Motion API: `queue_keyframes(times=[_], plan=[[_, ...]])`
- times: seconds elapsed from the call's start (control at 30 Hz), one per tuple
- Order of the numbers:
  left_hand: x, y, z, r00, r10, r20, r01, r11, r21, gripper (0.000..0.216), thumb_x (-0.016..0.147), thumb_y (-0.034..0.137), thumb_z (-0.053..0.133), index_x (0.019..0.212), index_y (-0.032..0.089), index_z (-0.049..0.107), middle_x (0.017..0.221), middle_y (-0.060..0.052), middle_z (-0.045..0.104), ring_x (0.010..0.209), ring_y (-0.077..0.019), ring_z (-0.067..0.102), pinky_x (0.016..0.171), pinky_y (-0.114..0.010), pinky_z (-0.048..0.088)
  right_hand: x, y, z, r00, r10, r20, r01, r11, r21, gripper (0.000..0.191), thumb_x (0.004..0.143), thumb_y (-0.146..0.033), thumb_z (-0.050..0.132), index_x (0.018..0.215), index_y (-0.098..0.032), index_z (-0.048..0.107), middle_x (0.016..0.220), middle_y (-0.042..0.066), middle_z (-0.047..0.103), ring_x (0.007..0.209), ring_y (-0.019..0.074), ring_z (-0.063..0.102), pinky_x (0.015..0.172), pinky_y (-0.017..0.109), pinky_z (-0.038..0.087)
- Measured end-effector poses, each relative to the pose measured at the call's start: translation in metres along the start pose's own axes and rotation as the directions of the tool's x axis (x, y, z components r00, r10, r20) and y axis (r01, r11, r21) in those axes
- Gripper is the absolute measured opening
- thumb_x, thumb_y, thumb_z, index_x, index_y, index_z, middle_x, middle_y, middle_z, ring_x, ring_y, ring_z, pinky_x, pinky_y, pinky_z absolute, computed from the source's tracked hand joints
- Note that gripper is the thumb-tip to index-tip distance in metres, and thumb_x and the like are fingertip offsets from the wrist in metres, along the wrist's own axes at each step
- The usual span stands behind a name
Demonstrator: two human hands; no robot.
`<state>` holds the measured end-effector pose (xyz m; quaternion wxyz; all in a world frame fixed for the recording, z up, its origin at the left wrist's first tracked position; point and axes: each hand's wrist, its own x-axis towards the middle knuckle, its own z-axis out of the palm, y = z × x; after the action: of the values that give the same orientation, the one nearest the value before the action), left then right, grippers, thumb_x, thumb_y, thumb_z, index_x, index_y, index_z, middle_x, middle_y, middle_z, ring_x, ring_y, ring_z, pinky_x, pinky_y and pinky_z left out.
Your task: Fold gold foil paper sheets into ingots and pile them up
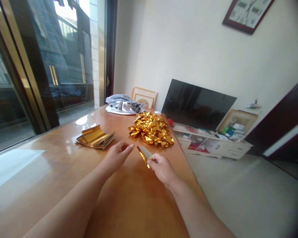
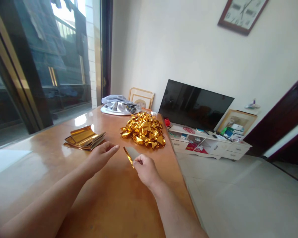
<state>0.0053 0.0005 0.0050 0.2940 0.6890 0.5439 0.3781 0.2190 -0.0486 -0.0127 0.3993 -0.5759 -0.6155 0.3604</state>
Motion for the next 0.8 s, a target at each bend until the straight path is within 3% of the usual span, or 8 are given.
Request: queue_keyframes(times=[0.07, 0.13, 0.2, 0.37, 0.5, 0.6, 0.7, 0.8], plan=[[-0.006, 0.007, 0.003, 0.986, -0.033, 0.165, 0.062, 0.982, -0.178, 0.051, 0.088, 0.067, 0.053, 0.087, 0.017, 0.062, 0.082, -0.002, 0.066, 0.075, -0.0177, 0.060, 0.066, -0.028, 0.046, -0.002, -0.006, 0.006, 1.000, 0.023, -0.004, -0.022, 0.984, 0.178, 0.017, 0.083, -0.034, 0.062, 0.080, -0.018, 0.059, 0.066, -0.004, 0.057, 0.063, 0.0119, 0.050, 0.060, 0.024, 0.038], [-0.013, 0.012, 0.009, 0.937, 0.005, 0.348, 0.122, 0.931, -0.343, 0.046, 0.087, 0.062, 0.060, 0.094, 0.017, 0.063, 0.085, -0.002, 0.066, 0.077, -0.0161, 0.060, 0.069, -0.027, 0.047, -0.006, -0.012, 0.013, 0.999, 0.034, -0.007, -0.031, 0.950, 0.310, 0.019, 0.082, -0.036, 0.064, 0.081, -0.017, 0.060, 0.068, -0.003, 0.059, 0.064, 0.0119, 0.052, 0.061, 0.024, 0.039], [-0.017, 0.015, 0.017, 0.900, 0.062, 0.431, 0.164, 0.869, -0.468, 0.040, 0.086, 0.055, 0.065, 0.097, 0.017, 0.064, 0.088, -0.003, 0.067, 0.079, -0.0153, 0.060, 0.072, -0.028, 0.047, -0.009, -0.016, 0.020, 0.998, 0.053, 0.017, -0.056, 0.926, 0.374, 0.022, 0.082, -0.038, 0.065, 0.083, -0.017, 0.060, 0.071, -0.002, 0.062, 0.063, 0.0113, 0.052, 0.059, 0.023, 0.038], [-0.017, 0.012, 0.024, 0.916, 0.036, 0.400, 0.247, 0.735, -0.632, 0.026, 0.081, 0.039, 0.071, 0.086, 0.016, 0.060, 0.072, 0.001, 0.060, 0.064, -0.0110, 0.053, 0.062, -0.024, 0.042, -0.012, -0.018, 0.021, 0.995, 0.062, 0.083, -0.089, 0.924, 0.373, 0.022, 0.085, -0.038, 0.062, 0.088, -0.016, 0.064, 0.075, 0.001, 0.067, 0.064, 0.0128, 0.056, 0.056, 0.023, 0.038], [-0.012, 0.008, 0.015, 0.919, -0.064, 0.389, 0.327, 0.676, -0.661, 0.020, 0.081, 0.033, 0.071, 0.083, 0.017, 0.059, 0.071, 0.002, 0.055, 0.063, -0.0109, 0.050, 0.056, -0.022, 0.037, -0.002, -0.011, 0.002, 0.980, -0.083, -0.180, 0.127, 0.960, 0.251, 0.020, 0.087, -0.037, 0.063, 0.092, -0.017, 0.067, 0.084, 0.002, 0.068, 0.078, 0.0159, 0.060, 0.072, 0.027, 0.046], [-0.013, 0.008, 0.009, 0.891, -0.068, 0.449, 0.392, 0.613, -0.686, 0.017, 0.080, 0.030, 0.071, 0.083, 0.016, 0.061, 0.077, 0.000, 0.057, 0.069, -0.0127, 0.053, 0.061, -0.023, 0.042, 0.005, -0.006, -0.010, 0.963, -0.074, -0.259, 0.137, 0.962, 0.236, 0.031, 0.084, -0.038, 0.068, 0.108, -0.018, 0.066, 0.106, 0.006, 0.069, 0.101, 0.0207, 0.062, 0.088, 0.031, 0.047], [-0.015, 0.008, 0.008, 0.842, -0.053, 0.537, 0.462, 0.584, -0.667, 0.019, 0.079, 0.029, 0.073, 0.086, 0.015, 0.063, 0.081, -0.002, 0.060, 0.073, -0.0146, 0.056, 0.065, -0.025, 0.044, 0.006, -0.005, -0.015, 0.994, -0.019, -0.111, 0.058, 0.928, 0.367, 0.043, 0.084, -0.040, 0.070, 0.119, -0.019, 0.061, 0.116, 0.007, 0.068, 0.107, 0.0214, 0.062, 0.091, 0.031, 0.047], [-0.015, 0.006, 0.009, 0.823, -0.055, 0.566, 0.458, 0.654, -0.602, 0.023, 0.081, 0.033, 0.071, 0.091, 0.014, 0.065, 0.082, -0.003, 0.063, 0.074, -0.0156, 0.057, 0.066, -0.027, 0.044, 0.001, -0.007, -0.014, 0.995, 0.019, 0.102, -0.065, 0.883, 0.466, 0.045, 0.084, -0.039, 0.069, 0.122, -0.019, 0.055, 0.101, 0.005, 0.070, 0.088, 0.0187, 0.065, 0.077, 0.029, 0.048]])
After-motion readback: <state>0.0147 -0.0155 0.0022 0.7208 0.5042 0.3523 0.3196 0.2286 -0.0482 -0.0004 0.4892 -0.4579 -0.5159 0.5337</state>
